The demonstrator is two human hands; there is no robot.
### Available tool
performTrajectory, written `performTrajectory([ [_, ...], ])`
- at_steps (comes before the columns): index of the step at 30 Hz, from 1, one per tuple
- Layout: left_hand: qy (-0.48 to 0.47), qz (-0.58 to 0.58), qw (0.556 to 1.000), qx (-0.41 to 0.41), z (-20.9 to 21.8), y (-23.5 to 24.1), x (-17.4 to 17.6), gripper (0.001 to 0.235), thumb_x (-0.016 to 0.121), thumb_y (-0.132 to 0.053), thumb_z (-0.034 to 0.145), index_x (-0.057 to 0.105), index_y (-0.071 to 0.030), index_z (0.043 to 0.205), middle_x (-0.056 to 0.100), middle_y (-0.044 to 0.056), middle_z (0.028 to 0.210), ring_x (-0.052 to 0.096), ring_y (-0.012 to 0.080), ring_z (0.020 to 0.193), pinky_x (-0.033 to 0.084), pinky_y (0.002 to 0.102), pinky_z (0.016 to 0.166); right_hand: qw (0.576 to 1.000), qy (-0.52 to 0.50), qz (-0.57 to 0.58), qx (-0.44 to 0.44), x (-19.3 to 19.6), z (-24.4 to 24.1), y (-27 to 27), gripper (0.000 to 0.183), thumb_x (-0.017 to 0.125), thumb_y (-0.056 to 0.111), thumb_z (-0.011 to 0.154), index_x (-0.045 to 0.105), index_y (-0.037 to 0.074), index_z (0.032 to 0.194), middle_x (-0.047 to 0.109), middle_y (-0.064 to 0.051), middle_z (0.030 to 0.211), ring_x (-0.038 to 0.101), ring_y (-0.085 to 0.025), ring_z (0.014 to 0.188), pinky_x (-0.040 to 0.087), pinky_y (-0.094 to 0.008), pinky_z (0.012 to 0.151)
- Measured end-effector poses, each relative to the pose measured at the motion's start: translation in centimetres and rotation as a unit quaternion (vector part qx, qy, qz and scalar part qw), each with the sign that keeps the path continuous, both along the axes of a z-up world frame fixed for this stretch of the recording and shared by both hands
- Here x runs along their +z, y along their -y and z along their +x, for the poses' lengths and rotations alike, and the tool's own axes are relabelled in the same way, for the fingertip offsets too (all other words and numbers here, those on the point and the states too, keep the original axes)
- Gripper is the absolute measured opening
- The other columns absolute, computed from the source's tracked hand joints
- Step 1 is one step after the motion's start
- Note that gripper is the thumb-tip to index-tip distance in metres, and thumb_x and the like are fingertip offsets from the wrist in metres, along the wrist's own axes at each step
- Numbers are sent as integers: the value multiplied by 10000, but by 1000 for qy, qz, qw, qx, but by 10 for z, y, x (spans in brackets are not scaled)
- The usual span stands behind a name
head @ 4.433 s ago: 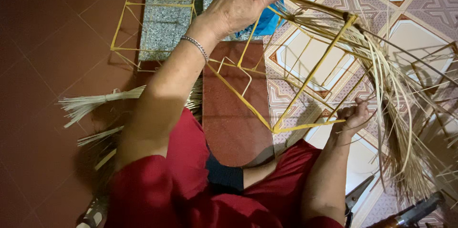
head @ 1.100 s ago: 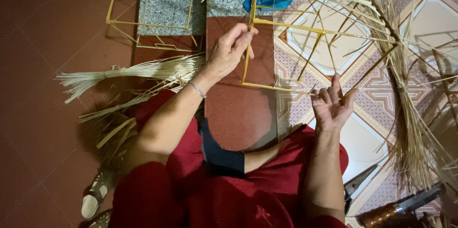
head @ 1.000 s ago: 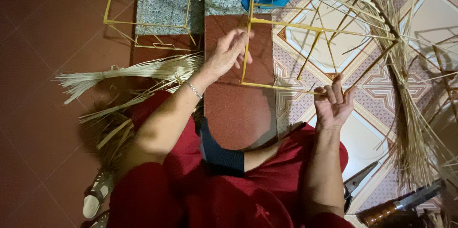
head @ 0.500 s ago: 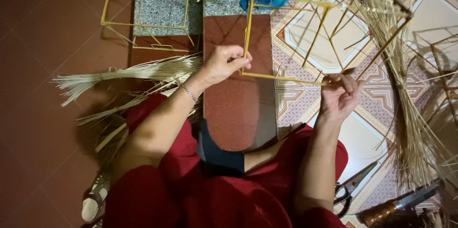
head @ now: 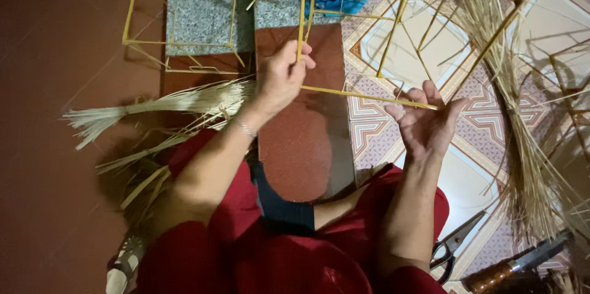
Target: The person weaves dried palm leaves into a rectangular basket frame, threading strands through the structure and securing them by hand. The person adjusts the frame and continues weaving to build up the sides.
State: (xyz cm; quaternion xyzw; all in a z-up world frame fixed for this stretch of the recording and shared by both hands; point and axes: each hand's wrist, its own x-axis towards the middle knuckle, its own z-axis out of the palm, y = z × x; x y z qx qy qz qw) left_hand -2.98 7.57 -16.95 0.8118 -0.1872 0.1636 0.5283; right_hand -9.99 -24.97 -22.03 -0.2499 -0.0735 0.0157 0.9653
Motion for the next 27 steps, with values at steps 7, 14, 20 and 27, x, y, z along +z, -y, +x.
performTrajectory([
  [7, -101, -130, 986, -28, 3, -15, 8, 259, 715, -32, 954, 621, -3, 1194, 722, 81, 993, 679, 154, 850, 526, 284, 703, 987, 2, -138, -80, -9, 1, -4, 355, 626, 355, 1101, 647, 39, 1260, 712, -206, 1189, 717, -374, 1085, 621, -488, 925],
  [14, 350, 201, 915, 14, -25, 15, 26, 280, 829, -135, 953, 641, -81, 1155, 607, 89, 1184, 572, 223, 1101, 458, 392, 937, 974, -32, -138, -175, -13, 7, -21, 273, 642, 293, 1085, 637, 21, 1102, 709, -202, 1170, 751, -351, 952, 631, -399, 752],
  [20, 339, 247, 903, -92, -38, 56, 30, 302, 691, -68, 947, 636, 7, 1234, 621, 121, 1282, 575, 259, 1228, 490, 407, 1055, 975, -20, -126, -183, -5, 6, -35, 288, 607, 295, 1127, 641, 13, 1171, 679, -164, 1054, 639, -183, 821, 672, -488, 817],
  [27, 244, 255, 927, -130, -29, 82, 27, 236, 630, -39, 955, 652, -12, 1189, 578, 83, 1005, 568, 255, 981, 472, 397, 818, 981, 12, -136, -135, 5, -2, -41, 261, 635, 132, 1050, 613, -5, 1271, 696, -183, 1127, 716, -287, 951, 614, -443, 898],
])
